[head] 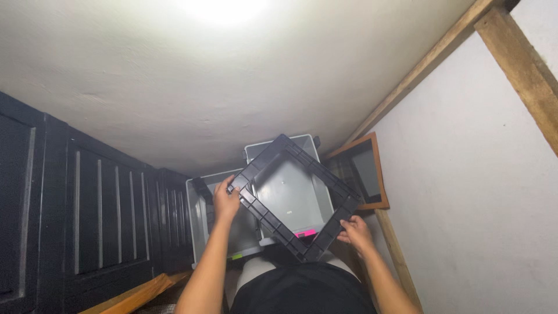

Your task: The person assembles a stackable plastic storage container by attaching black corner pieces and a pink latch, then places a black lid on top. The person repeatedly removes and reattaches the lid to check fit.

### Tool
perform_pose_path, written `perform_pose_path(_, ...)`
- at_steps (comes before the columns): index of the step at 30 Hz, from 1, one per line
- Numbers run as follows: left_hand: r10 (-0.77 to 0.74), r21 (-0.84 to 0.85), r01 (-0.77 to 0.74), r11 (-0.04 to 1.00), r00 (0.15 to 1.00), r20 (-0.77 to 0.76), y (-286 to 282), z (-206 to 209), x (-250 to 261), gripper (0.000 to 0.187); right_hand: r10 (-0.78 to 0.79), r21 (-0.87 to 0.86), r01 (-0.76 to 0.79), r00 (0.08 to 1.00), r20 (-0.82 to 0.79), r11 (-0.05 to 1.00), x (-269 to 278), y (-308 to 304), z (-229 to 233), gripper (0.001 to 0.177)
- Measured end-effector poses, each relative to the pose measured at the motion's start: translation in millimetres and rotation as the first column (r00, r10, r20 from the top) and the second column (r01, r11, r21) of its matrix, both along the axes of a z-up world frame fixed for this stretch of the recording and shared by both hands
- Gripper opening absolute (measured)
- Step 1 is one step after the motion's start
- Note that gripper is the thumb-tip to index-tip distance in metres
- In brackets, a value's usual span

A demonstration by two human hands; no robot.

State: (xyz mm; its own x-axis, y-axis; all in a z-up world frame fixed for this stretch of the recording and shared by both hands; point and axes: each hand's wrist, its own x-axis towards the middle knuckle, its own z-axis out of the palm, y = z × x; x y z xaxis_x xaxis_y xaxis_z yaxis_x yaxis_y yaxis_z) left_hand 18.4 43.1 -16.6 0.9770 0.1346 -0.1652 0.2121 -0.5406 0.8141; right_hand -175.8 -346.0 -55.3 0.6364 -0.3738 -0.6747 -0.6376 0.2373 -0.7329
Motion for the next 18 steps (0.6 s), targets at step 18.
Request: perform_pose_path(18,0.112,-0.504,-0.335,0.796,0.9,-0.422,23.5,1.1,-113.0,0.067,0.063,-0.068,-0.034,0.869,0.49,0.997,90.6,-9.5,114.3,0.082)
